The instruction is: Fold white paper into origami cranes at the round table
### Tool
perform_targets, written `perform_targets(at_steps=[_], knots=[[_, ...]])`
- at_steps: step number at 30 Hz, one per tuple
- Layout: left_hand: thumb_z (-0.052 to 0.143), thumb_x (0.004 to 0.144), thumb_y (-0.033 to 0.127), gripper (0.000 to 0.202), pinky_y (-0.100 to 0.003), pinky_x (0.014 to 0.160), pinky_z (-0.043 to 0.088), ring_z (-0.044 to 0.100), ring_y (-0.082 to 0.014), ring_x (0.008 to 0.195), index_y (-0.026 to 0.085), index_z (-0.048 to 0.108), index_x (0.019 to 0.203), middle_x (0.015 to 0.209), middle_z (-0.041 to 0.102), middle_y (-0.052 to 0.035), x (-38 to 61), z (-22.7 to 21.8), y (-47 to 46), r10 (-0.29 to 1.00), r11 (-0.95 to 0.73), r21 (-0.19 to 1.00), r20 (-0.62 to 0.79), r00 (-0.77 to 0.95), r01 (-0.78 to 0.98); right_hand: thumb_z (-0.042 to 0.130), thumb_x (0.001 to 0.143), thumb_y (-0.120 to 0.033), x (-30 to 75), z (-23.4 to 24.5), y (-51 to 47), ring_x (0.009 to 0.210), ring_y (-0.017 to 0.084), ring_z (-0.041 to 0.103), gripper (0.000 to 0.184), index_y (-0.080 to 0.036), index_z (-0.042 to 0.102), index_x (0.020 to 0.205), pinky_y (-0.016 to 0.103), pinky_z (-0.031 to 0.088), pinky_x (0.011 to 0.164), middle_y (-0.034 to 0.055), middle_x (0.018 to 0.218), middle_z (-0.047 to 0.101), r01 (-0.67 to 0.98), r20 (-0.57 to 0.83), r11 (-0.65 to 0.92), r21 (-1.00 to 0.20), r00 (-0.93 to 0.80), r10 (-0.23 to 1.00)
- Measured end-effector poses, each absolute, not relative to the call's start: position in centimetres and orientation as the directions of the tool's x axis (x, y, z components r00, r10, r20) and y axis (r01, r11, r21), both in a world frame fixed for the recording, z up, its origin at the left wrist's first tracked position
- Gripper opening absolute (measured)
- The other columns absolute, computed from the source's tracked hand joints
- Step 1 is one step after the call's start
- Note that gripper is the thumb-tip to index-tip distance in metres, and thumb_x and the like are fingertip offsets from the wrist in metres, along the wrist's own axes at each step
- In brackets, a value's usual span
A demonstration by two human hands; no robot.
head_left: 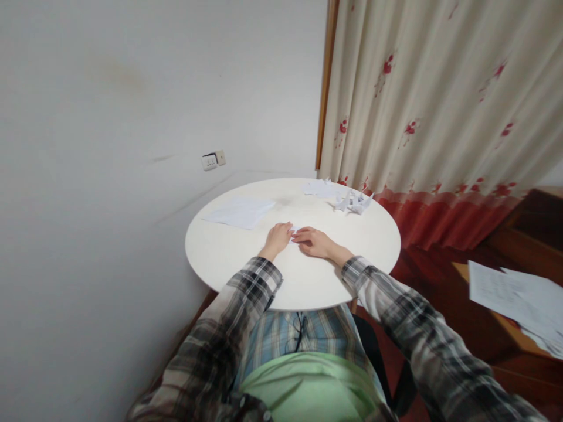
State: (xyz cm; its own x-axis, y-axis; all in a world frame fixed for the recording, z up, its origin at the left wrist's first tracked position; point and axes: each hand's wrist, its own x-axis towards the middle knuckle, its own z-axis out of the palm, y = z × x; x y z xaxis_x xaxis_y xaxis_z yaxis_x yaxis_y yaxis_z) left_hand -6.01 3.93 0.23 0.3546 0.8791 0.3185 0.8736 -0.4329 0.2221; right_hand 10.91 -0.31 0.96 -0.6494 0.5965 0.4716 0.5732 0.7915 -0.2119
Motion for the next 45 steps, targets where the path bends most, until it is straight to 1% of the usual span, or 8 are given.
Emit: perform_targets(at_steps=[5, 13, 21, 25, 29, 36, 41, 45], knots=[[0.038, 0.088, 0.025, 0.030, -0.030, 0.093, 0.039, 0.048, -0.0181, 0.113, 0.017, 0.055, 0.111, 0.121, 0.055, -0.0076, -6.0, 0.2, 3.8, 0.876, -0.434, 0.194, 0.320, 0.362, 0.880, 0.050, 0.074, -0.016, 10.9, 0.9, -0.3, 0.106, 0.017, 0.052, 0.033, -0.019, 0.065, 0.103, 0.031, 0.039, 0.095, 0.0040, 0.105, 0.065, 0.554, 0.480, 0.803, -0.217, -0.656, 0.583], [0.032, 0.089, 0.026, 0.036, -0.036, 0.095, 0.038, 0.043, -0.0211, 0.117, 0.015, 0.049, 0.119, 0.130, 0.048, -0.0086, -5.7, 0.2, 3.7, 0.874, -0.431, 0.084, 0.286, 0.393, 0.898, 0.042, 0.084, -0.024, 10.7, 1.5, -0.9, 0.105, 0.017, 0.054, 0.034, -0.016, 0.058, 0.112, 0.029, 0.041, 0.092, 0.0073, 0.112, 0.061, 0.671, 0.409, 0.686, -0.282, -0.563, 0.718], [0.028, 0.090, 0.024, 0.040, -0.044, 0.099, 0.032, 0.034, -0.0255, 0.126, 0.012, 0.042, 0.125, 0.135, 0.041, -0.0122, -5.3, -0.2, 3.2, 0.849, -0.456, -0.001, 0.300, 0.435, 0.890, 0.026, 0.083, -0.061, 10.2, 1.0, -0.3, 0.131, 0.025, 0.025, 0.075, -0.004, 0.035, 0.132, 0.037, 0.021, 0.108, 0.0175, 0.139, 0.031, 0.770, 0.215, 0.596, -0.226, -0.558, 0.802], [0.031, 0.087, 0.015, 0.038, -0.037, 0.103, 0.030, 0.038, -0.0214, 0.124, 0.006, 0.045, 0.120, 0.131, 0.045, -0.0173, -5.0, -0.6, 3.8, 0.764, -0.583, -0.018, 0.326, 0.556, 0.812, 0.019, 0.080, -0.068, 10.1, 1.0, -0.1, 0.133, 0.026, 0.021, 0.087, -0.002, 0.027, 0.135, 0.038, 0.018, 0.108, 0.0196, 0.141, 0.024, 0.799, 0.167, 0.561, -0.215, -0.536, 0.828], [0.034, 0.085, 0.014, 0.037, -0.036, 0.100, 0.033, 0.043, -0.0215, 0.120, 0.003, 0.043, 0.119, 0.126, 0.048, -0.0204, -4.9, -0.8, 4.2, 0.768, -0.569, 0.033, 0.379, 0.516, 0.822, 0.018, 0.079, -0.069, 10.0, 1.0, -0.2, 0.133, 0.027, 0.019, 0.088, -0.002, 0.027, 0.136, 0.039, 0.018, 0.108, 0.0194, 0.142, 0.022, 0.815, 0.149, 0.536, -0.220, -0.515, 0.844], [0.040, 0.085, 0.022, 0.026, -0.035, 0.091, 0.039, 0.052, -0.0223, 0.103, 0.004, 0.053, 0.098, 0.102, 0.058, -0.0177, -5.1, -0.3, 3.6, 0.835, -0.457, 0.112, 0.396, 0.382, 0.882, 0.024, 0.082, -0.063, 10.1, 1.2, -0.5, 0.129, 0.025, 0.030, 0.074, -0.007, 0.040, 0.129, 0.037, 0.024, 0.104, 0.0179, 0.137, 0.035, 0.781, 0.257, 0.590, -0.203, -0.539, 0.802], [0.039, 0.086, 0.026, 0.031, -0.032, 0.095, 0.036, 0.047, -0.0202, 0.112, 0.009, 0.051, 0.109, 0.117, 0.054, -0.0143, -5.3, -0.4, 4.0, 0.838, -0.503, 0.142, 0.323, 0.441, 0.852, 0.024, 0.089, -0.051, 10.3, 2.0, -1.2, 0.104, 0.020, 0.053, 0.053, -0.013, 0.058, 0.105, 0.032, 0.037, 0.090, 0.0140, 0.107, 0.061, 0.803, 0.358, 0.565, -0.192, -0.479, 0.802], [0.038, 0.087, 0.026, 0.035, -0.032, 0.099, 0.033, 0.041, -0.0196, 0.119, 0.013, 0.047, 0.119, 0.128, 0.048, -0.0111, -5.2, -0.4, 3.8, 0.838, -0.513, 0.124, 0.286, 0.465, 0.849, 0.030, 0.090, -0.044, 10.4, 2.2, -1.5, 0.098, 0.019, 0.054, 0.044, -0.013, 0.060, 0.097, 0.030, 0.039, 0.086, 0.0135, 0.098, 0.062, 0.830, 0.381, 0.529, -0.176, -0.438, 0.814]])
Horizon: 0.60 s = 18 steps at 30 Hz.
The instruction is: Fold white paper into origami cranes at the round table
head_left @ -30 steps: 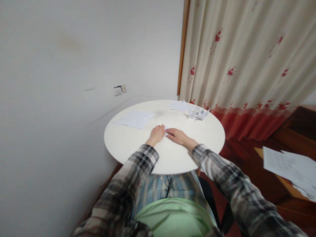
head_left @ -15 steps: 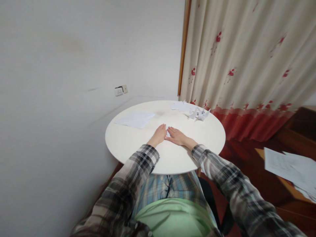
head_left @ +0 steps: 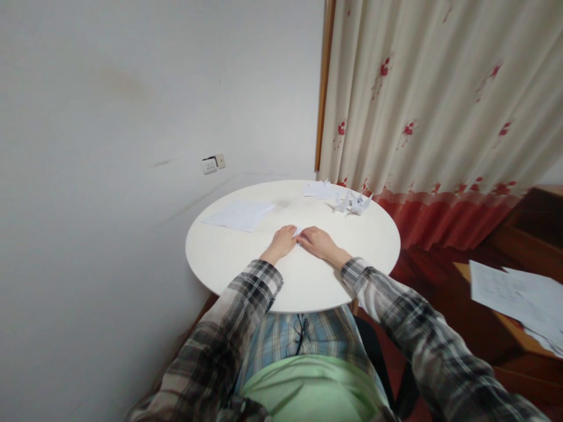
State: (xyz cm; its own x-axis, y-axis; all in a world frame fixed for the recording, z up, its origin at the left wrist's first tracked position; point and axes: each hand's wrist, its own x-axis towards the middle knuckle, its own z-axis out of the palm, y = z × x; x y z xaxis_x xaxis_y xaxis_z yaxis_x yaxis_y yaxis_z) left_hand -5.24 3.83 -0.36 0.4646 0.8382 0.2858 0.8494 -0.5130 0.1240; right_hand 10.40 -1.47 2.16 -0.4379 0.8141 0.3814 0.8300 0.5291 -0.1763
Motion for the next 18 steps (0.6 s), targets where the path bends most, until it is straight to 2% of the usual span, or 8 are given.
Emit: perform_targets(at_steps=[5, 11, 18], knots=[[0.032, 0.089, 0.026, 0.037, -0.033, 0.098, 0.034, 0.042, -0.0200, 0.118, 0.013, 0.046, 0.120, 0.127, 0.048, -0.0110, -5.0, 0.2, 3.1, 0.835, -0.514, 0.083, 0.278, 0.476, 0.854, 0.035, 0.090, -0.038, 10.4, 1.8, -1.1, 0.107, 0.018, 0.050, 0.037, -0.013, 0.059, 0.103, 0.031, 0.037, 0.093, 0.0125, 0.108, 0.060, 0.780, 0.399, 0.597, -0.186, -0.495, 0.772], [0.027, 0.091, 0.025, 0.037, -0.034, 0.097, 0.035, 0.042, -0.0199, 0.117, 0.013, 0.046, 0.120, 0.126, 0.048, -0.0103, -4.9, 0.4, 2.7, 0.837, -0.512, 0.063, 0.264, 0.480, 0.857, 0.033, 0.090, -0.041, 10.6, 1.1, -0.3, 0.115, 0.018, 0.046, 0.043, -0.013, 0.053, 0.115, 0.033, 0.033, 0.099, 0.0124, 0.122, 0.054, 0.732, 0.398, 0.653, -0.193, -0.550, 0.735], [0.029, 0.090, 0.025, 0.037, -0.035, 0.097, 0.035, 0.041, -0.0209, 0.118, 0.012, 0.045, 0.121, 0.126, 0.048, -0.0116, -4.9, 0.4, 2.8, 0.835, -0.516, 0.065, 0.259, 0.485, 0.854, 0.033, 0.089, -0.046, 10.8, 0.7, 0.1, 0.123, 0.021, 0.040, 0.049, -0.014, 0.045, 0.125, 0.038, 0.031, 0.101, 0.0127, 0.130, 0.047, 0.774, 0.330, 0.604, -0.189, -0.529, 0.782]])
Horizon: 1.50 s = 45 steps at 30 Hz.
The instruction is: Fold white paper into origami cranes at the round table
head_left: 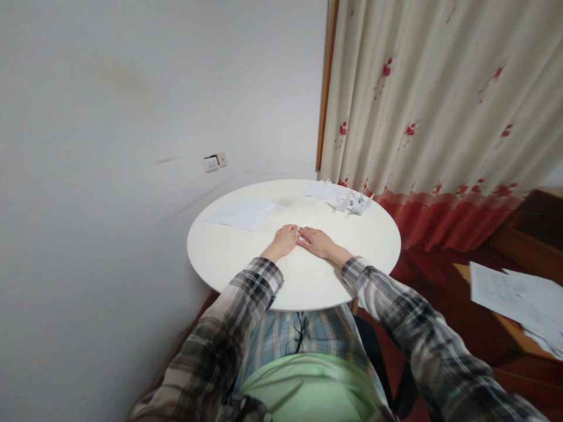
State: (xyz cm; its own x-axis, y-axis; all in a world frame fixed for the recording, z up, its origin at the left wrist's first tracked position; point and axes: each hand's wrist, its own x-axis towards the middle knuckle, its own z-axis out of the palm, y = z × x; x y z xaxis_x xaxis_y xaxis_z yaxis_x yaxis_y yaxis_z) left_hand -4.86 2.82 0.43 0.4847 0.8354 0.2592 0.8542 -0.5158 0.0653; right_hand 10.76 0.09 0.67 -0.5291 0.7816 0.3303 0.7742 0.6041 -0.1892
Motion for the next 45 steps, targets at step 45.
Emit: perform_targets(at_steps=[45], knots=[[0.036, 0.085, 0.047, 0.053, -0.030, 0.101, 0.032, 0.044, -0.0187, 0.119, 0.014, 0.044, 0.125, 0.130, 0.048, -0.0089, -5.4, 1.3, 2.6, 0.876, -0.469, 0.433, 0.340, 0.343, 0.770, 0.058, 0.077, -0.030, 11.8, 1.2, 0.1, 0.097, 0.018, 0.059, 0.036, -0.015, 0.058, 0.110, 0.030, 0.043, 0.088, 0.0085, 0.109, 0.063, 0.663, 0.454, 0.589, -0.462, -0.394, 0.799]])
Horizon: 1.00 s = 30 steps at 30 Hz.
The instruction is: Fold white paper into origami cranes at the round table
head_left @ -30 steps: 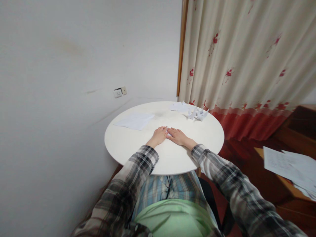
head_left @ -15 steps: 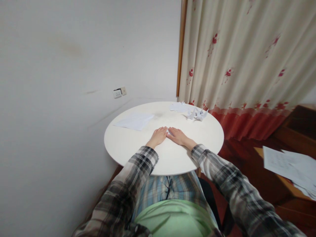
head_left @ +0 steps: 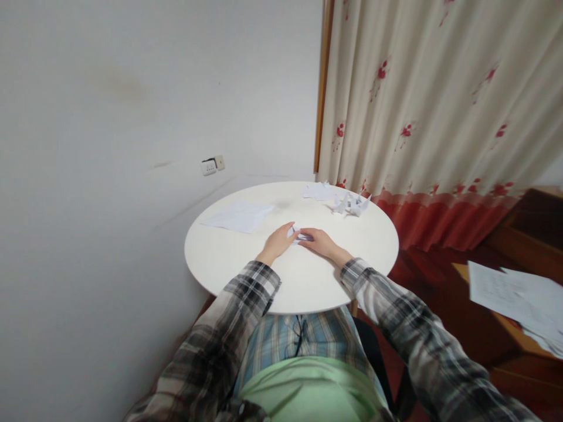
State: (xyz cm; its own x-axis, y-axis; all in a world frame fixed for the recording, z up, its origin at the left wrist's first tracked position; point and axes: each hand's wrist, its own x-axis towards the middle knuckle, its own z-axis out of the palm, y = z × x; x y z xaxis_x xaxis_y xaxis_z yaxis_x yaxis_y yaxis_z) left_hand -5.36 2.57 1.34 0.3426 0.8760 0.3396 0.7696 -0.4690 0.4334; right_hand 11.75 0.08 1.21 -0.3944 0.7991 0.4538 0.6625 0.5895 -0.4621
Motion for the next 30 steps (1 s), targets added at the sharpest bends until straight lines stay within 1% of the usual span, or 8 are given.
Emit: perform_targets(at_steps=[3, 7, 10, 14, 18, 22, 27, 30], knots=[[0.044, 0.078, 0.054, 0.061, -0.033, 0.102, 0.031, 0.043, -0.0211, 0.120, 0.015, 0.043, 0.126, 0.131, 0.047, -0.0096, -5.3, 1.5, 2.1, 0.854, -0.517, 0.460, 0.341, 0.393, 0.722, 0.053, 0.081, -0.031, 11.9, 1.1, 0.2, 0.097, 0.018, 0.059, 0.033, -0.016, 0.060, 0.109, 0.030, 0.043, 0.087, 0.0087, 0.109, 0.063, 0.668, 0.455, 0.573, -0.474, -0.372, 0.809], [0.052, 0.074, 0.053, 0.064, -0.035, 0.102, 0.031, 0.043, -0.0228, 0.119, 0.014, 0.046, 0.123, 0.128, 0.048, -0.0121, -5.2, 1.3, 2.3, 0.817, -0.574, 0.490, 0.391, 0.423, 0.656, 0.052, 0.082, -0.028, 12.0, 1.1, 0.5, 0.103, 0.020, 0.057, 0.030, -0.017, 0.060, 0.109, 0.031, 0.041, 0.091, 0.0084, 0.112, 0.062, 0.691, 0.439, 0.537, -0.484, -0.340, 0.832], [0.054, 0.074, 0.048, 0.059, -0.035, 0.102, 0.032, 0.045, -0.0228, 0.117, 0.012, 0.048, 0.120, 0.125, 0.050, -0.0136, -5.3, 0.9, 2.8, 0.792, -0.609, 0.506, 0.436, 0.427, 0.611, 0.051, 0.083, -0.029, 12.1, 1.1, 0.7, 0.103, 0.020, 0.057, 0.030, -0.018, 0.060, 0.109, 0.030, 0.041, 0.090, 0.0079, 0.112, 0.062, 0.685, 0.441, 0.534, -0.495, -0.331, 0.834], [0.058, 0.073, 0.041, 0.056, -0.037, 0.102, 0.031, 0.045, -0.0234, 0.117, 0.011, 0.048, 0.120, 0.124, 0.050, -0.0142, -5.4, 0.7, 3.1, 0.781, -0.623, 0.529, 0.456, 0.426, 0.576, 0.049, 0.084, -0.030, 12.2, 1.0, 0.7, 0.102, 0.020, 0.057, 0.031, -0.017, 0.060, 0.110, 0.031, 0.041, 0.090, 0.0082, 0.112, 0.062, 0.676, 0.449, 0.543, -0.498, -0.334, 0.829], [0.057, 0.074, 0.033, 0.062, -0.039, 0.102, 0.031, 0.042, -0.0233, 0.120, 0.011, 0.037, 0.128, 0.130, 0.045, -0.0160, -5.4, 0.7, 3.1, 0.789, -0.614, 0.577, 0.460, 0.408, 0.538, 0.047, 0.085, -0.032, 12.1, 1.1, 0.7, 0.101, 0.019, 0.057, 0.031, -0.018, 0.059, 0.110, 0.030, 0.041, 0.089, 0.0074, 0.111, 0.062, 0.676, 0.449, 0.537, -0.504, -0.327, 0.832], [0.056, 0.072, 0.023, 0.066, -0.038, 0.102, 0.031, 0.043, -0.0216, 0.120, 0.013, 0.030, 0.132, 0.129, 0.045, -0.0146, -5.6, 0.6, 3.2, 0.784, -0.621, 0.585, 0.465, 0.411, 0.522, 0.052, 0.082, -0.037, 12.1, 1.3, 0.5, 0.100, 0.019, 0.058, 0.036, -0.018, 0.057, 0.113, 0.031, 0.041, 0.088, 0.0076, 0.111, 0.062, 0.689, 0.453, 0.528, -0.496, -0.314, 0.834], [0.051, 0.071, 0.014, 0.066, -0.038, 0.101, 0.034, 0.043, -0.0212, 0.119, 0.013, 0.028, 0.133, 0.129, 0.045, -0.0142, -5.7, 0.7, 3.1, 0.795, -0.606, 0.580, 0.454, 0.402, 0.544, 0.054, 0.079, -0.028, 12.1, 1.4, 0.3, 0.096, 0.019, 0.058, 0.037, -0.018, 0.056, 0.114, 0.030, 0.042, 0.086, 0.0069, 0.108, 0.063, 0.728, 0.456, 0.502, -0.467, -0.288, 0.842], [0.047, 0.070, 0.010, 0.066, -0.037, 0.101, 0.035, 0.042, -0.0208, 0.119, 0.012, 0.027, 0.133, 0.130, 0.043, -0.0146, -5.7, 0.6, 3.0, 0.790, -0.612, 0.555, 0.467, 0.398, 0.563, 0.053, 0.078, -0.022, 12.1, 1.3, 0.3, 0.097, 0.018, 0.058, 0.037, -0.019, 0.056, 0.115, 0.029, 0.042, 0.086, 0.0059, 0.109, 0.063, 0.749, 0.460, 0.503, -0.432, -0.297, 0.837]])
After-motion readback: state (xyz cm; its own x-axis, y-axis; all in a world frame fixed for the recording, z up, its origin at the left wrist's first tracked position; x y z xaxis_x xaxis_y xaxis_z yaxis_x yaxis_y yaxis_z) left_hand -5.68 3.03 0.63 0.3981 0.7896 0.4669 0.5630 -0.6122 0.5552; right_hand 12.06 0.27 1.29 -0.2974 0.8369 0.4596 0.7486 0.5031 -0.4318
